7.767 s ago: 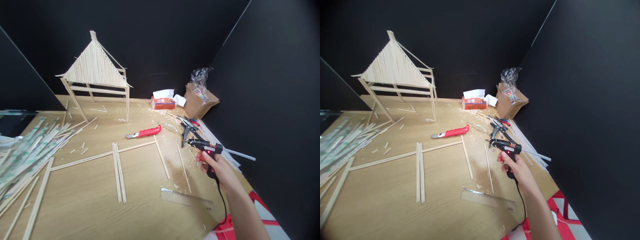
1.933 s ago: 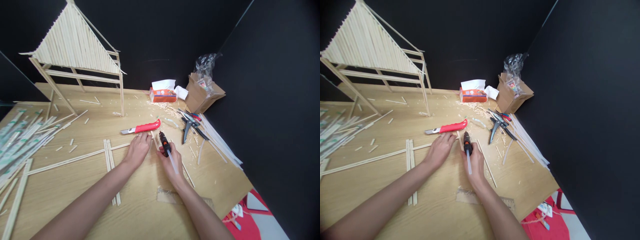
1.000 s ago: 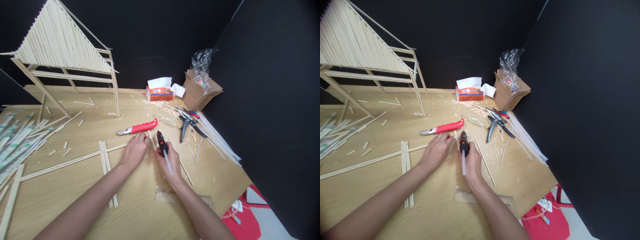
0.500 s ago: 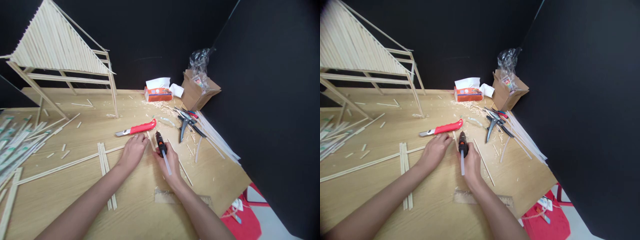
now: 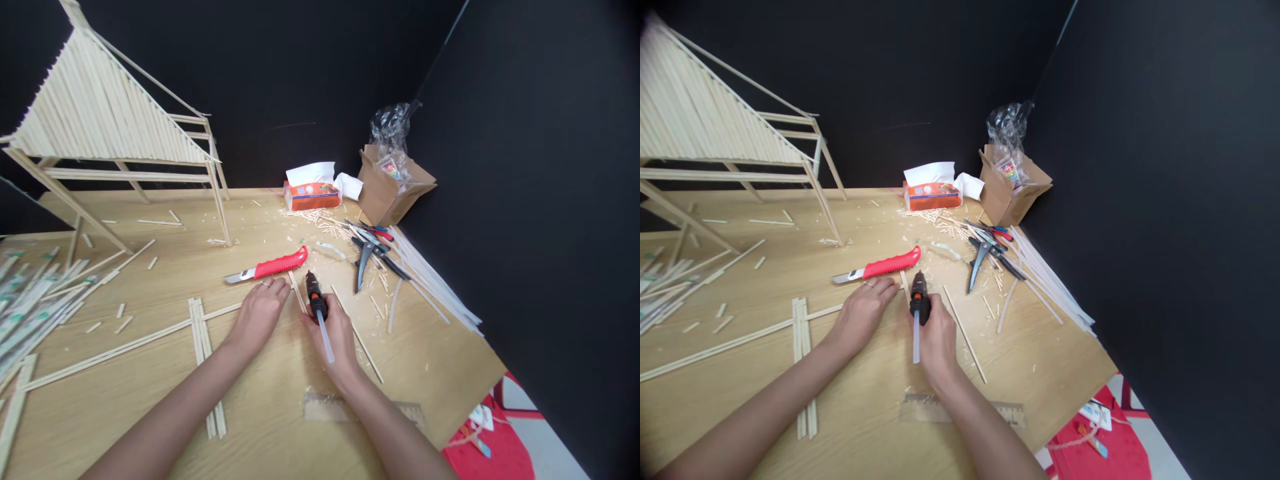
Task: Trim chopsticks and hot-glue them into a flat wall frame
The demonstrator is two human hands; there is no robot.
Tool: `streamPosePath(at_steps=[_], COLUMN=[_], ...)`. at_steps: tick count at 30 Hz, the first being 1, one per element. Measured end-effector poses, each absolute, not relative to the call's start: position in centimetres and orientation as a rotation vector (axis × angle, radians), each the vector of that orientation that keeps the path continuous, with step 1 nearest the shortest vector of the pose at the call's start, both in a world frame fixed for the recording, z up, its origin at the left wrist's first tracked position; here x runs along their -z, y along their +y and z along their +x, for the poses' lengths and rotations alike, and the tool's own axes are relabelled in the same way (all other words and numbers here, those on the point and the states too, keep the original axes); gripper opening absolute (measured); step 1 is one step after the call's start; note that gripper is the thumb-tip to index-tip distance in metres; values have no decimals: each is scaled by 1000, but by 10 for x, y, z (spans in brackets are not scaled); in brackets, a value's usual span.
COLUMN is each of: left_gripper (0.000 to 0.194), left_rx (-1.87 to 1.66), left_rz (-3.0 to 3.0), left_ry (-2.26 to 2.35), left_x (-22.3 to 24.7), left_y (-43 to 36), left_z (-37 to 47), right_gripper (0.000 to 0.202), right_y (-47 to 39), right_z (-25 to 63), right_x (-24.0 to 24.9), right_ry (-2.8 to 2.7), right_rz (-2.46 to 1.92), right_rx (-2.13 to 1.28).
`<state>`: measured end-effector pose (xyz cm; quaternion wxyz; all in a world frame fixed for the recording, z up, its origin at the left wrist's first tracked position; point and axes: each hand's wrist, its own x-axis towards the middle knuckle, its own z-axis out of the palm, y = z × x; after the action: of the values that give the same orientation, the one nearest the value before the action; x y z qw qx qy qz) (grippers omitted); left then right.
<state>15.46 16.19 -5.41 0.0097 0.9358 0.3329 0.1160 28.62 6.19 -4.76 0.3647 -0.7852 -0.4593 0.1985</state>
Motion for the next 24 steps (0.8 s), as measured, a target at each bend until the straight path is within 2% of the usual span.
streamPosePath(at_steps=[15,24], left_gripper=[27,16], left_rx=[-350,-233], left_rz=[2945,2959], left_ry=[1037,1045], left_x=[55,39], left_y=[163,151], left_z=[152,160], right_gripper=[18,35], right_y=[61,59], right_z=[286,283], right_x=[44,44], right_ry=[-1185,-1188], right_rz=[-2003,-2066], right_rx=[-483,-389])
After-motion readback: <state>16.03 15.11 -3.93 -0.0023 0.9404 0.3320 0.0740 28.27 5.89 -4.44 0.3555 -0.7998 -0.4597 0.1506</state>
